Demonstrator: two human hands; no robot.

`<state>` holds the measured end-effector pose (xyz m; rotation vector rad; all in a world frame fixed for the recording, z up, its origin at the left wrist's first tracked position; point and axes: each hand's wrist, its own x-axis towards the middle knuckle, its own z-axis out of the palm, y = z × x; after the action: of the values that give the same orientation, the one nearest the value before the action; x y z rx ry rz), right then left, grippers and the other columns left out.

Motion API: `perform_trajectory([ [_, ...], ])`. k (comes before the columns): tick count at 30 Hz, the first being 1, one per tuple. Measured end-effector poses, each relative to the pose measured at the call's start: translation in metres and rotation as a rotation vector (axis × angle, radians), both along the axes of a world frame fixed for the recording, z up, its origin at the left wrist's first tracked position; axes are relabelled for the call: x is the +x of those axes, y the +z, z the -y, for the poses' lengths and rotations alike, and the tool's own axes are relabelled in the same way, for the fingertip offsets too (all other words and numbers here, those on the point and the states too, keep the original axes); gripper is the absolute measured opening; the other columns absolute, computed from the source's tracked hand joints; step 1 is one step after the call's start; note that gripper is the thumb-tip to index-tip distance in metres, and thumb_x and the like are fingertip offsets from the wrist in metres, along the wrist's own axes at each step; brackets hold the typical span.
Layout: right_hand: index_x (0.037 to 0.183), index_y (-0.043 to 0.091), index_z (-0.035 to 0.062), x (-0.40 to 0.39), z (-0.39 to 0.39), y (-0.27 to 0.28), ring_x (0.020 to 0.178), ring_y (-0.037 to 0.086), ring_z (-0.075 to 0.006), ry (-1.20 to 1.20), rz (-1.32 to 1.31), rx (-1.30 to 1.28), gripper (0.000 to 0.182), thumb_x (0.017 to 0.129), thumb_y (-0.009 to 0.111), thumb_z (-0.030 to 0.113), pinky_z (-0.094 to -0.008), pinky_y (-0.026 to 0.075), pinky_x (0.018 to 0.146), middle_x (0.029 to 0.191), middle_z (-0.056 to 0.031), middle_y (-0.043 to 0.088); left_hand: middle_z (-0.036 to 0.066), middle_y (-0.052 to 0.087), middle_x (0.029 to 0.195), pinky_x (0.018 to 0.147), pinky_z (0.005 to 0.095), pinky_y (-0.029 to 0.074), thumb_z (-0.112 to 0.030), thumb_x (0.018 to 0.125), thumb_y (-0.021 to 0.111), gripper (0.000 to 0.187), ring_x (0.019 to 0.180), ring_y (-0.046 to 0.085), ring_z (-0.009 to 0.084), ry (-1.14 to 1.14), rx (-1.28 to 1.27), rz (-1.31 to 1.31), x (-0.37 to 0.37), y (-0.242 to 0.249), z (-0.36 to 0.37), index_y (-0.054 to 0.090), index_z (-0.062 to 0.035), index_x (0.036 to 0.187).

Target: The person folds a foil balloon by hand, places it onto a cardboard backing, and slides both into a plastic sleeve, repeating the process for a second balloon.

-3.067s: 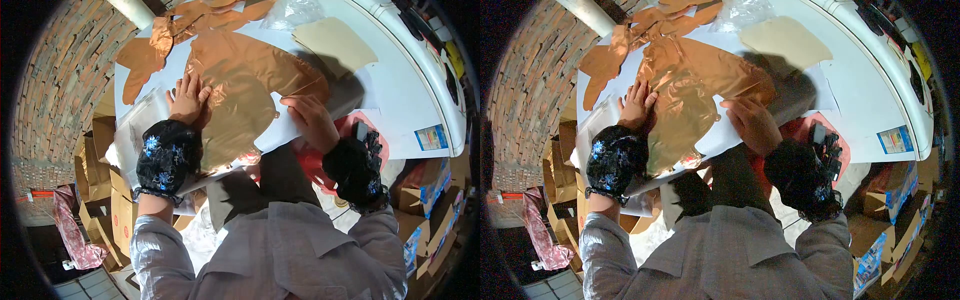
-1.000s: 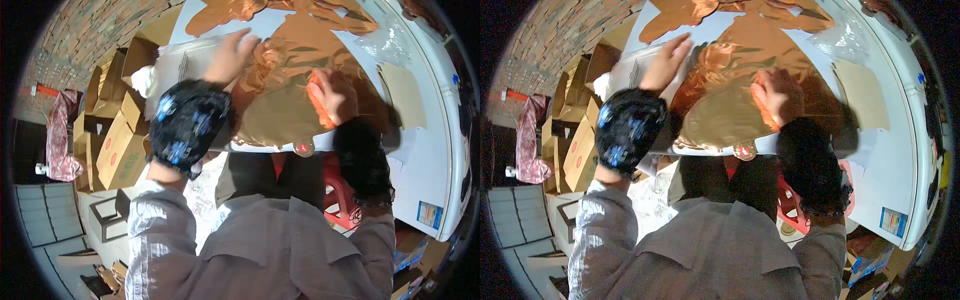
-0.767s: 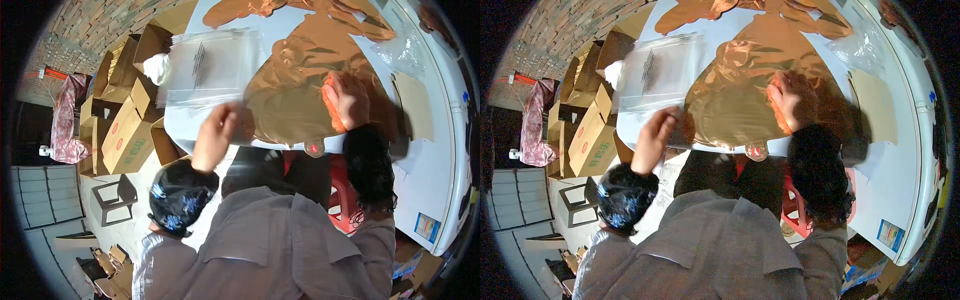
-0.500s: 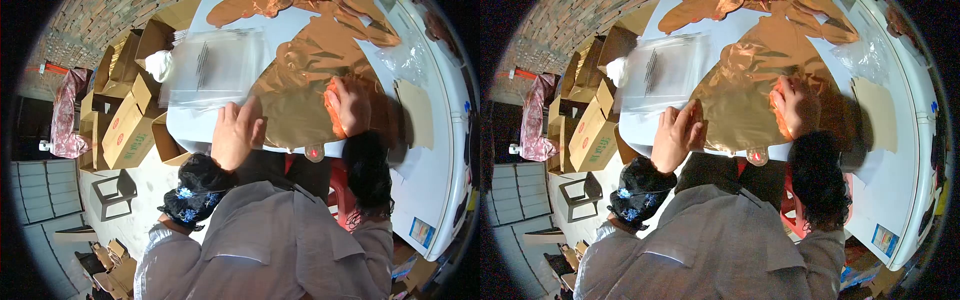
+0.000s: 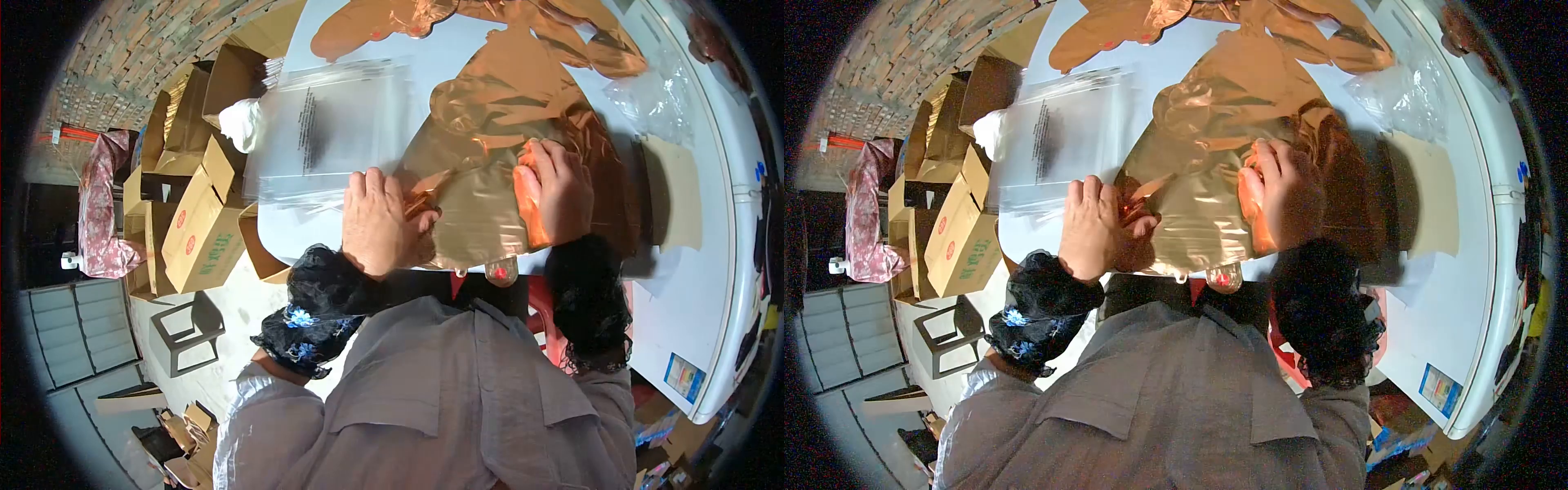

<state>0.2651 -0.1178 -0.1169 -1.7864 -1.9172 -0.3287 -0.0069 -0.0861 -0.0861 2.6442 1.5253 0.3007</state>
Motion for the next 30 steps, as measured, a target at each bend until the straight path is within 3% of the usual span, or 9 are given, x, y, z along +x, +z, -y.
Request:
perform_trajectory([
  [6, 0.117, 0.063, 0.0067, 0.001, 0.0, 0.0, 0.098, 0.061, -0.0263, -0.026, -0.007, -0.024, 0.041, 0.081, 0.073, 0.025, -0.0378, 0.049, 0.082, 0.113, -0.0063, 0.061, 0.013, 0.056, 0.097, 0.086, 0.0404, 0.044, -0.029, 0.083, 0.074, 0.037, 0.097, 0.05, 0.0315, -0.064, -0.124, 0.114, 0.001, 0.005, 0.001, 0.057, -0.0025, 0.104],
  [9, 0.116, 0.064, 0.0075, 0.0, -0.001, -0.003, 0.095, 0.06, -0.0257, -0.027, -0.053, -0.003, 0.041, 0.081, 0.072, 0.027, -0.038, 0.048, 0.082, 0.111, -0.0051, 0.062, 0.015, 0.061, 0.095, 0.079, 0.038, 0.048, -0.02, 0.086, 0.068, 0.025, 0.085, 0.059, 0.0364, 0.194, -0.645, 0.52, 0.009, 0.035, 0.003, 0.056, -0.0026, 0.101],
  [10, 0.116, 0.064, 0.0074, 0.001, -0.001, -0.003, 0.095, 0.06, -0.0257, -0.016, -0.054, 0.01, 0.04, 0.081, 0.072, 0.026, -0.0379, 0.048, 0.082, 0.111, -0.0052, 0.062, 0.015, 0.064, 0.093, 0.073, 0.0351, 0.05, -0.013, 0.09, 0.065, 0.023, 0.078, 0.064, 0.03, 0.105, -0.556, 0.616, 0.001, 0.014, 0.001, 0.05, -0.0022, 0.105],
  [13, 0.115, 0.064, 0.0069, 0.001, 0.001, -0.001, 0.093, 0.06, -0.0249, -0.002, -0.037, 0.02, 0.04, 0.08, 0.072, 0.025, -0.0374, 0.049, 0.081, 0.109, -0.005, 0.062, 0.013, 0.058, 0.111, 0.074, 0.0291, 0.049, -0.009, 0.092, 0.065, 0.044, 0.089, 0.058, 0.0147, 0.206, -0.918, 1.185, 0.002, 0.027, 0.006, 0.039, -0.0065, 0.128],
  [15, 0.114, 0.064, 0.0069, 0.001, 0.001, -0.003, 0.091, 0.059, -0.0242, -0.015, -0.021, 0.016, 0.04, 0.08, 0.073, 0.025, -0.037, 0.049, 0.08, 0.108, -0.0045, 0.062, 0.014, 0.057, 0.12, 0.085, 0.0281, 0.048, -0.016, 0.092, 0.068, 0.068, 0.099, 0.058, 0.0163, 0.423, -0.984, 1.226, -0.005, 0.036, 0.009, 0.027, -0.0085, 0.146],
  [21, 0.108, 0.063, 0.0071, 0.003, -0.001, -0.005, 0.089, 0.058, -0.0215, 0.004, 0.038, 0.097, 0.039, 0.076, 0.075, 0.026, -0.0342, 0.05, 0.076, 0.101, -0.0035, 0.06, 0.006, 0.062, 0.113, 0.093, 0.028, 0.045, -0.021, 0.09, 0.071, 0.049, 0.102, 0.058, 0.014, 0.382, -1.154, 1.375, -0.012, 0.021, 0.049, 0.05, 0.0008, 0.129],
  [23, 0.107, 0.063, 0.0069, 0.004, -0.001, -0.004, 0.089, 0.058, -0.0213, 0.007, 0.05, 0.114, 0.039, 0.076, 0.075, 0.026, -0.0341, 0.05, 0.076, 0.1, -0.0032, 0.06, 0.002, 0.062, 0.108, 0.087, 0.0258, 0.046, -0.017, 0.09, 0.071, 0.042, 0.096, 0.056, 0.0097, 0.409, -0.996, 1.132, -0.004, 0.021, 0.063, 0.054, -0.002, 0.125],
  [27, 0.109, 0.064, 0.0078, 0.003, 0.0, -0.005, 0.09, 0.059, -0.0216, -0.005, 0.042, 0.105, 0.037, 0.077, 0.074, 0.025, -0.036, 0.05, 0.078, 0.106, -0.0023, 0.062, 0.0, 0.06, 0.096, 0.075, 0.022, 0.046, -0.002, 0.093, 0.064, 0.018, 0.078, 0.055, 0.0062, 0.326, -0.823, 1.193, 0.011, -0.005, 0.078, 0.056, -0.005, 0.108],
  [30, 0.109, 0.065, 0.008, 0.003, 0.0, -0.006, 0.091, 0.059, -0.0222, -0.018, 0.034, 0.09, 0.036, 0.077, 0.074, 0.023, -0.0372, 0.05, 0.08, 0.105, -0.0025, 0.062, 0.013, 0.058, 0.116, 0.087, 0.0329, 0.048, -0.004, 0.089, 0.067, 0.014, 0.1, 0.059, 0.0227, 0.049, -0.38, 0.956, 0.034, -0.007, 0.077, 0.055, -0.0014, 0.098],
])
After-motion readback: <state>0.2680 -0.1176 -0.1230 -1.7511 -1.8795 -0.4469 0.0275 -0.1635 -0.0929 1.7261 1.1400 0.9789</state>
